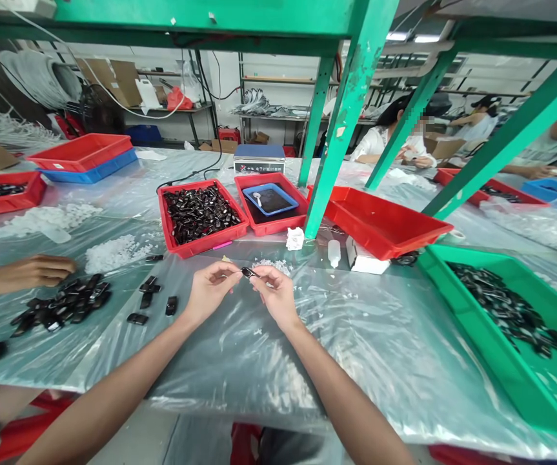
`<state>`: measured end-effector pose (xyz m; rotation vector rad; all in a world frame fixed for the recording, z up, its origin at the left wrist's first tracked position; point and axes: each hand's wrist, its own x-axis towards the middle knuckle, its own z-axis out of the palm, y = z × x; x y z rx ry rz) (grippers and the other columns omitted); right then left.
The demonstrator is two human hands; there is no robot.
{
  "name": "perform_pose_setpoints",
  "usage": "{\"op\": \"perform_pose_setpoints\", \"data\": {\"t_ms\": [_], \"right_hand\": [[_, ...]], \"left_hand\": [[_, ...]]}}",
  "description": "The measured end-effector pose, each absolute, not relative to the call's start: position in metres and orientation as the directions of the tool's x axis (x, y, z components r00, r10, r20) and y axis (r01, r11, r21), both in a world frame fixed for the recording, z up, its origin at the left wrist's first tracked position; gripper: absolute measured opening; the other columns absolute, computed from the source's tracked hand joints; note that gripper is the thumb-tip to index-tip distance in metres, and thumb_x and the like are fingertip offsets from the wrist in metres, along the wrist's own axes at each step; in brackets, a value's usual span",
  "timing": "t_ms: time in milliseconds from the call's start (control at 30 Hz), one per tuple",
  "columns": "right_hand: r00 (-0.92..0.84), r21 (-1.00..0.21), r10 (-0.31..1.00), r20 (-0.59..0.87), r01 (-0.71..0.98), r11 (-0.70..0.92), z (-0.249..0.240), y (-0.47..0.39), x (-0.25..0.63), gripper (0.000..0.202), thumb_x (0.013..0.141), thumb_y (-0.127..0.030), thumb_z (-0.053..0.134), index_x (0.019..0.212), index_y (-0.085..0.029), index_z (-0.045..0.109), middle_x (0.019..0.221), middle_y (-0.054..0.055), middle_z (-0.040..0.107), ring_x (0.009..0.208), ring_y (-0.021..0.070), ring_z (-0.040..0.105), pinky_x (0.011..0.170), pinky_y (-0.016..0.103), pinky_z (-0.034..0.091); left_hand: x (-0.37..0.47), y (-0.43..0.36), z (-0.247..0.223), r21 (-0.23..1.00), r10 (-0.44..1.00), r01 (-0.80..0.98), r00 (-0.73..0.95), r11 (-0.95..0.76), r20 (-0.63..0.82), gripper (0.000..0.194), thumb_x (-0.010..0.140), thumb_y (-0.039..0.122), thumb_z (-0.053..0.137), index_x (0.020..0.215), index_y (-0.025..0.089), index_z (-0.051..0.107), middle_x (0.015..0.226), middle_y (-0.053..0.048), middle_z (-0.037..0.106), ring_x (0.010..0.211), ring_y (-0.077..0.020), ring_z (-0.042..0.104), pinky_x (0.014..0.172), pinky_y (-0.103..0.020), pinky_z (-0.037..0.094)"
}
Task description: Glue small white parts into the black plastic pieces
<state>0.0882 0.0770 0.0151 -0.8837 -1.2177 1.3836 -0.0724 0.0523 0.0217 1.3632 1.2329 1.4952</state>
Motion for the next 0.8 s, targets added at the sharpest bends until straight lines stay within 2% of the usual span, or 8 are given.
{"op": "perform_pose_setpoints", "data": {"t_ms": [167,400,600,800], "right_hand": [[-0.193,-0.975,0.973,0.126,-0.206,0.085,0.014,0.078,0.089,0.029,0.068,-0.044,0.084,0.083,-0.021,0.072,0.08,0.004,0.067,0.059,0.0136,0.054,0.04,0.023,0.036],[-0.197,-0.977,0.971,0.136,-0.19,0.098,0.011,0.08,0.09,0.028,0.069,-0.044,0.083,0.083,-0.022,0.073,0.077,0.003,0.067,0.058,0.0138,0.054,0.041,0.023,0.036],[-0.218,-0.98,0.967,0.129,-0.18,0.09,0.013,0.079,0.09,0.03,0.07,-0.045,0.082,0.086,-0.023,0.073,0.066,0.0,0.063,0.051,0.0123,0.05,0.04,0.024,0.035],[-0.216,-0.981,0.967,0.134,-0.167,0.098,0.013,0.079,0.09,0.028,0.07,-0.044,0.082,0.085,-0.023,0.072,0.067,0.0,0.063,0.054,0.0141,0.053,0.041,0.024,0.036]], "left_hand": [[-0.073,0.054,0.023,0.971,0.957,0.064,-0.164,-0.232,0.239,0.026,0.077,0.043,0.076,0.081,0.018,0.07,0.074,-0.001,0.066,0.056,-0.0113,0.055,0.051,-0.025,0.046],[-0.08,0.058,0.025,0.987,0.987,-0.049,-0.053,-0.156,0.154,0.035,0.077,0.049,0.075,0.082,0.017,0.064,0.062,0.002,0.057,0.047,-0.0084,0.046,0.048,-0.024,0.037],[-0.08,0.054,0.034,0.987,0.995,-0.144,0.051,-0.075,0.083,0.036,0.079,0.051,0.074,0.083,0.017,0.062,0.061,0.003,0.052,0.053,-0.0088,0.042,0.05,-0.024,0.029],[-0.081,0.053,0.037,0.975,0.993,-0.222,0.119,0.022,0.005,0.033,0.078,0.046,0.076,0.081,0.016,0.062,0.063,0.001,0.053,0.056,-0.0093,0.042,0.052,-0.024,0.026]]}}
